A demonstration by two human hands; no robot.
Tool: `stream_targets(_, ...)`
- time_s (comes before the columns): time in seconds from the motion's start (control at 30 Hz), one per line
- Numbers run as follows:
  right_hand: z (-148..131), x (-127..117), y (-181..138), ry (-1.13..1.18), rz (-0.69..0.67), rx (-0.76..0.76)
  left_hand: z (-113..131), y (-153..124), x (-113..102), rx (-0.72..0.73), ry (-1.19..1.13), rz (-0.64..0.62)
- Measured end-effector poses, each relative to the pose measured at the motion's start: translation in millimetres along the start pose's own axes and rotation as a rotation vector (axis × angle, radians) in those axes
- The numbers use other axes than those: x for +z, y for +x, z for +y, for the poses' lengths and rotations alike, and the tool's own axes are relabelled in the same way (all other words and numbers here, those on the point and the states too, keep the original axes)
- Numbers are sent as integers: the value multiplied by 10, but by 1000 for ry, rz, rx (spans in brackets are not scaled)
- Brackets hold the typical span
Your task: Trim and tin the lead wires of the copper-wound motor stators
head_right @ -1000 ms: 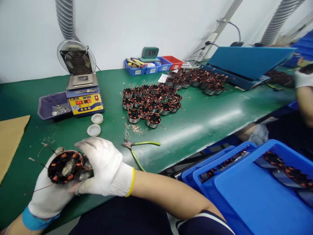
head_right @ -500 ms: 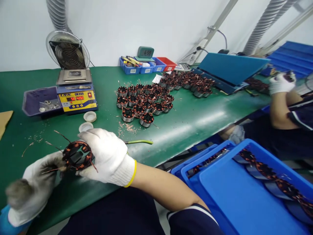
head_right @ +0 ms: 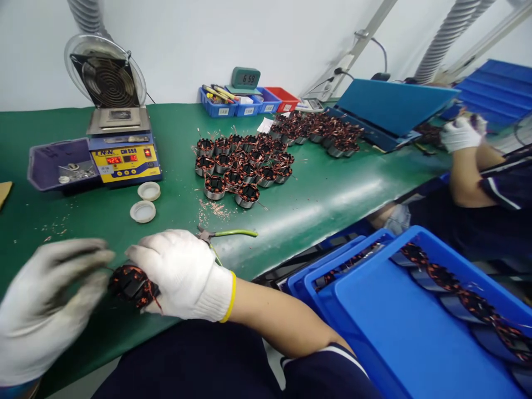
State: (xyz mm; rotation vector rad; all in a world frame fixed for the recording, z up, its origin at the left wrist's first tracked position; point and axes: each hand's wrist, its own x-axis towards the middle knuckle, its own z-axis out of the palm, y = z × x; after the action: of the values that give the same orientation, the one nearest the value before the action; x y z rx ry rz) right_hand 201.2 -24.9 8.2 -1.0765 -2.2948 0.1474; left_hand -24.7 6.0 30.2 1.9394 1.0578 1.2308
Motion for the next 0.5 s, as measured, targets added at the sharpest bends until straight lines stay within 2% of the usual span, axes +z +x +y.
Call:
stream_targets(0.07,5,1,-26,-18,3,-4,21,7,40,83,184,-167)
stream_targets(0.2,38,-62,-135,-27,111,10,-17,48,-9,-53,223,-267)
stream_targets(0.27,46,-93,-176,-35,156,32,-41,66,-36,-113,212,-268)
stream_targets(0.37,45,-88,-195,-32,189,34,-33,75,9,-313,170,-217)
stream_targets(0.43,46,-58,-194,-17,195,39,-6,65,80,-465,76,-253)
stream_targets(0.5,54,-32,-200,-3,202,60,17,49,137,-537,-46,-307)
